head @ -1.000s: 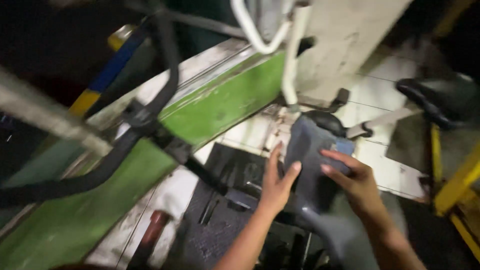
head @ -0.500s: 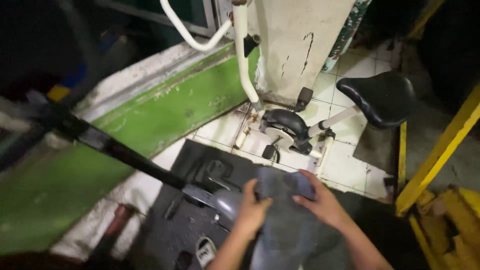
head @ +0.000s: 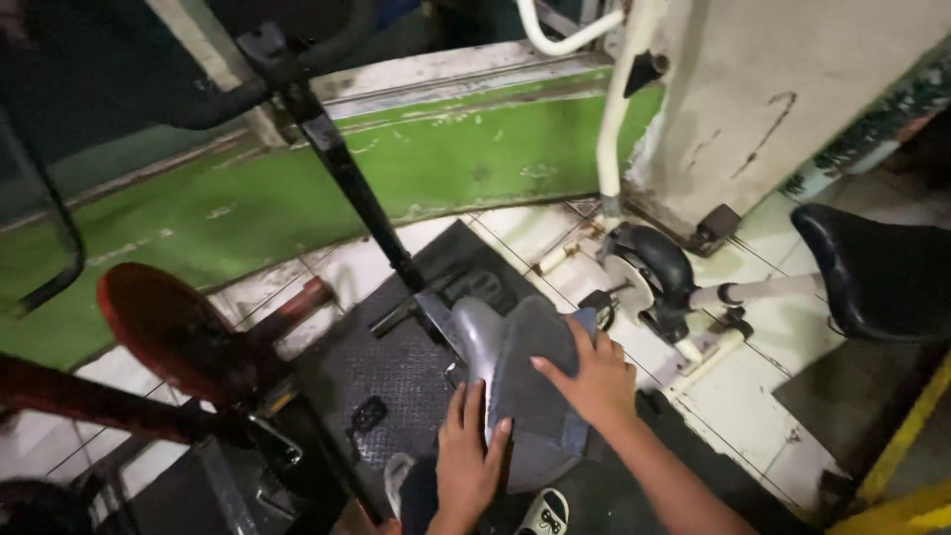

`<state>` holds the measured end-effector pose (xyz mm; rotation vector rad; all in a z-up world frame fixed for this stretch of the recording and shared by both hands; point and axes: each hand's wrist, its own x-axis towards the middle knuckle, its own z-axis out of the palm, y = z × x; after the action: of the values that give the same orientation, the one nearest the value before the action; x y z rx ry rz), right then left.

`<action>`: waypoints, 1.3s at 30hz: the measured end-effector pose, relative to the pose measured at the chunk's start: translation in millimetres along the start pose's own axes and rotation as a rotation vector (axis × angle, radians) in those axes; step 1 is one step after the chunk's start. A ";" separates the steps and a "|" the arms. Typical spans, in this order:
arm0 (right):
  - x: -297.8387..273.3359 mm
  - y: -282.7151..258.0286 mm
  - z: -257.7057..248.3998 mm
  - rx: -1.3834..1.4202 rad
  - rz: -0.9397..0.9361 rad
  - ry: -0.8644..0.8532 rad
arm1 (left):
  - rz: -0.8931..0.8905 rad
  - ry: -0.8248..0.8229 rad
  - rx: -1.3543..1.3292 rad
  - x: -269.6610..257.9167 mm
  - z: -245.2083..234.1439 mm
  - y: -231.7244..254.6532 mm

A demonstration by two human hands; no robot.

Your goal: Cleaning and wiping down various gym machines and seats with a cloth.

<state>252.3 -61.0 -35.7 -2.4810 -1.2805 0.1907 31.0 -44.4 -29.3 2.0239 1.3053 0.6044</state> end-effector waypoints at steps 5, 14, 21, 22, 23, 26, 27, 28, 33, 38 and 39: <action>9.2 7.7 3.3 -0.007 0.001 -0.057 | -0.187 0.120 -0.215 8.0 30.4 -44.4; 19.6 27.6 27.5 0.135 -0.072 0.122 | -0.407 0.109 -0.152 18.2 35.0 -41.9; 28.9 14.2 10.9 0.142 0.036 0.033 | -0.374 0.115 -0.158 15.1 23.2 -20.4; 31.4 15.8 12.7 0.145 0.024 0.033 | -0.377 0.127 -0.159 18.0 20.9 -18.3; 30.9 19.5 15.1 0.133 0.051 -0.005 | -0.388 0.121 -0.152 17.0 19.9 -15.7; 32.4 29.7 28.1 0.118 0.037 -0.010 | -0.394 0.144 -0.144 14.4 20.0 -16.3; 37.5 34.5 30.4 0.114 0.002 0.034 | -0.376 0.170 -0.146 15.9 22.7 -14.5; 40.0 33.8 25.8 0.116 -0.019 0.037 | -0.378 0.191 -0.151 18.7 23.3 -18.7; 60.4 65.0 11.4 0.281 -0.024 -0.439 | -0.478 0.127 -0.130 17.6 7.8 -4.5; 77.1 111.5 66.9 0.667 -0.027 -0.492 | -0.573 0.259 -0.095 14.2 10.9 11.5; 74.1 116.8 74.6 0.764 0.012 -0.449 | -0.650 0.256 -0.092 9.0 10.6 18.2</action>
<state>364.7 -45.7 -144.4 -1.8251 -1.0588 1.0678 53.0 -44.4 -23.0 1.3530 1.9235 0.6022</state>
